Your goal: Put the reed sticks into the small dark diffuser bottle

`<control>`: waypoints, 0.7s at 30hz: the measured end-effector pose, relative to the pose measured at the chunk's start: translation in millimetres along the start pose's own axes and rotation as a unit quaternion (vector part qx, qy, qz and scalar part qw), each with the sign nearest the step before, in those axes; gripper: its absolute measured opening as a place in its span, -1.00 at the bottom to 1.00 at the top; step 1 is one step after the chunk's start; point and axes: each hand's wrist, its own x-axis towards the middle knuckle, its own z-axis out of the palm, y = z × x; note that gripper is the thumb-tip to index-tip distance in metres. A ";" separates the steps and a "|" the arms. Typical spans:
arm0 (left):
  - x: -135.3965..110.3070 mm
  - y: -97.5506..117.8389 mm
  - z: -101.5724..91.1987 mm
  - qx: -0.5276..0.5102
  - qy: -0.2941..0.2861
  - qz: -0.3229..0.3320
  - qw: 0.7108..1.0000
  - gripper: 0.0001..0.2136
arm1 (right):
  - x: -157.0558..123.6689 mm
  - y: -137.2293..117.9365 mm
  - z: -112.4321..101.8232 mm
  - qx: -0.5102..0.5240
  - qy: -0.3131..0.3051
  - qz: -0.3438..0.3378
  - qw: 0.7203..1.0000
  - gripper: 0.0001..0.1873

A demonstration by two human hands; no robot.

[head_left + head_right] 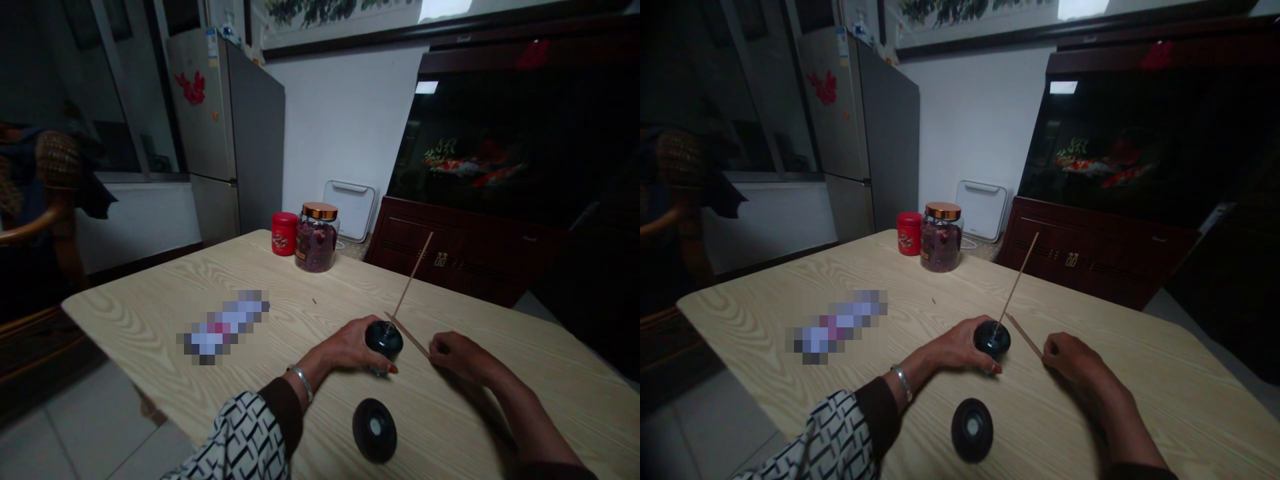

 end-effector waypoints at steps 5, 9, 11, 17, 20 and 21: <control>-0.1 0.5 0.0 0.000 -0.001 -0.003 1.000 -0.34 | 1.0 -1.7 1.9 -0.016 0.004 0.009 1.000 -0.95; 0.3 -0.4 -0.1 -0.001 0.001 -0.009 1.000 -0.31 | 0.2 -4.3 2.6 -0.029 0.007 0.018 0.999 -0.97; 0.5 -0.5 -0.1 -0.006 0.002 -0.012 1.000 -0.31 | -0.7 -5.7 2.1 -0.036 0.007 0.022 0.999 -0.98; 0.8 -0.3 0.7 -0.011 0.001 -0.012 1.000 -0.30 | -1.5 -8.9 -0.3 -0.053 0.011 0.032 0.998 -0.97; 0.8 -0.3 0.9 -0.014 0.000 -0.015 1.000 -0.30 | -1.4 -9.8 -0.3 -0.053 0.014 0.034 0.998 -0.98; 0.9 -0.4 0.9 -0.013 0.001 -0.015 1.000 -0.30 | -1.5 -9.9 -0.2 -0.051 0.016 0.034 0.998 -0.98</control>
